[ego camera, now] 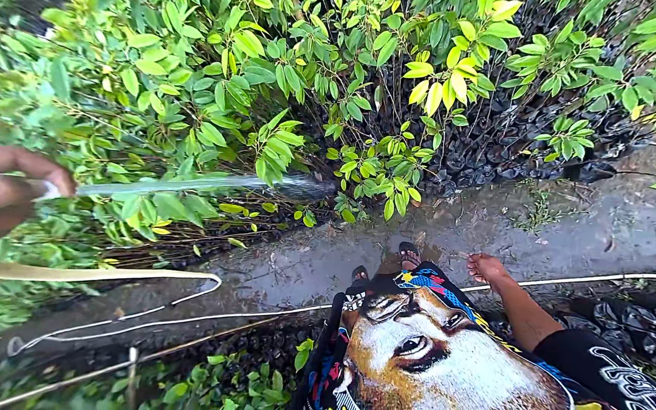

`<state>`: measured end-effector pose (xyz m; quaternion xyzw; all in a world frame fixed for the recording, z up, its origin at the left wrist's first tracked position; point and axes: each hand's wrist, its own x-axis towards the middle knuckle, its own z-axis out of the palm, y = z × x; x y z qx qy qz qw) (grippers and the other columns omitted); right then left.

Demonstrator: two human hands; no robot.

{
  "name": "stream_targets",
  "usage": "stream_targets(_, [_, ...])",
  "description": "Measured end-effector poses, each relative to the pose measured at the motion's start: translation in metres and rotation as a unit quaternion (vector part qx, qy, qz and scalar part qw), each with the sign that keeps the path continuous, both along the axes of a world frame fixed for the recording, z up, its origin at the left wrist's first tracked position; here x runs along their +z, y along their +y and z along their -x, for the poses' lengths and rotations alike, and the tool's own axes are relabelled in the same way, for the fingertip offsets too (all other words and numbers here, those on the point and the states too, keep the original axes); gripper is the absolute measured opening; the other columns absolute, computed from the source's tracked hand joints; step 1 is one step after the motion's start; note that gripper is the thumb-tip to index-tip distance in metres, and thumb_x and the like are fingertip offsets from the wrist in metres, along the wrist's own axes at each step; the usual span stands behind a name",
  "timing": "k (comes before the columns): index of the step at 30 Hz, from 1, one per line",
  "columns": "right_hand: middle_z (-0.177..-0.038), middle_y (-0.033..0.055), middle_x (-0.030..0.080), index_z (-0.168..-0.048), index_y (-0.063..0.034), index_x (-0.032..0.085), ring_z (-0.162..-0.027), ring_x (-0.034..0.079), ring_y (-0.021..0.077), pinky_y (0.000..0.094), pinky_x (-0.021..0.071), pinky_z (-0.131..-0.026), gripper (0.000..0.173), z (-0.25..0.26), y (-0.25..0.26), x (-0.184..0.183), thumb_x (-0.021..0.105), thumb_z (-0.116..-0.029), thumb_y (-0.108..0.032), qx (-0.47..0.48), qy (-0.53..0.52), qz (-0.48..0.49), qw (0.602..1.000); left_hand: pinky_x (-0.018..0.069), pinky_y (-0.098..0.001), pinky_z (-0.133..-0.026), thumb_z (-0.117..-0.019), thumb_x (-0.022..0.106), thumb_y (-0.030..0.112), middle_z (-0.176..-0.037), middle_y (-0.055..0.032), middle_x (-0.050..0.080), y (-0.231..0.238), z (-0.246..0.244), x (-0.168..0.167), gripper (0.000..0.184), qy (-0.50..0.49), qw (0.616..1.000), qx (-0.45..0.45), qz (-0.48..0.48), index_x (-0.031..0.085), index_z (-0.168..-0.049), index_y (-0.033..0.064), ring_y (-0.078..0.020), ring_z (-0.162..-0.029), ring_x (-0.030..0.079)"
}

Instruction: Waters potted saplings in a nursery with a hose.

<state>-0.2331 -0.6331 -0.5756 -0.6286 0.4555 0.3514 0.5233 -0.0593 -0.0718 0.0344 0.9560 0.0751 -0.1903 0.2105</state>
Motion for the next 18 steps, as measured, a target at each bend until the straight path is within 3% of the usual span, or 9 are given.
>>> stream_targets(3, [-0.098,0.0088,0.068,-0.129,-0.0053,0.059,-0.066,0.061,0.0139,0.0317,0.0494,-0.06,0.036,-0.001,0.0,0.001,0.041,-0.1116,-0.032,0.003,0.001,0.003,1.0,0.025,-0.016,-0.034,-0.1023,0.04,-0.001,-0.05,0.0044,0.037,0.004,0.001,0.0,0.024,0.044,0.999,0.006,-0.014,0.064,-0.1,0.0066,-0.0009,-0.035,0.027])
stream_targets(14, [-0.093,0.0072,0.068,-0.125,-0.0061,0.059,-0.062,0.059,0.0122,0.0288,0.0473,-0.054,0.034,-0.001,0.007,0.006,0.042,-0.1111,-0.032,0.009,0.007,0.006,1.0,0.0302,-0.0154,-0.035,-0.097,0.042,0.0,-0.051,0.0056,0.044,0.006,0.009,-0.012,0.025,0.044,0.999,-0.028,0.012,0.066,-0.096,0.008,-0.0001,-0.036,0.034])
stream_targets(18, [-0.092,0.0066,0.067,-0.125,-0.0065,0.058,-0.061,0.059,0.0118,0.0281,0.0474,-0.054,0.033,-0.004,0.008,0.007,0.043,-0.1109,-0.032,0.007,0.012,0.004,1.0,0.03,-0.0198,-0.034,-0.1002,0.046,0.004,-0.051,0.0025,0.042,0.003,0.012,-0.014,0.024,0.06,0.998,-0.018,-0.011,0.07,-0.099,0.0084,-0.0042,-0.036,0.034])
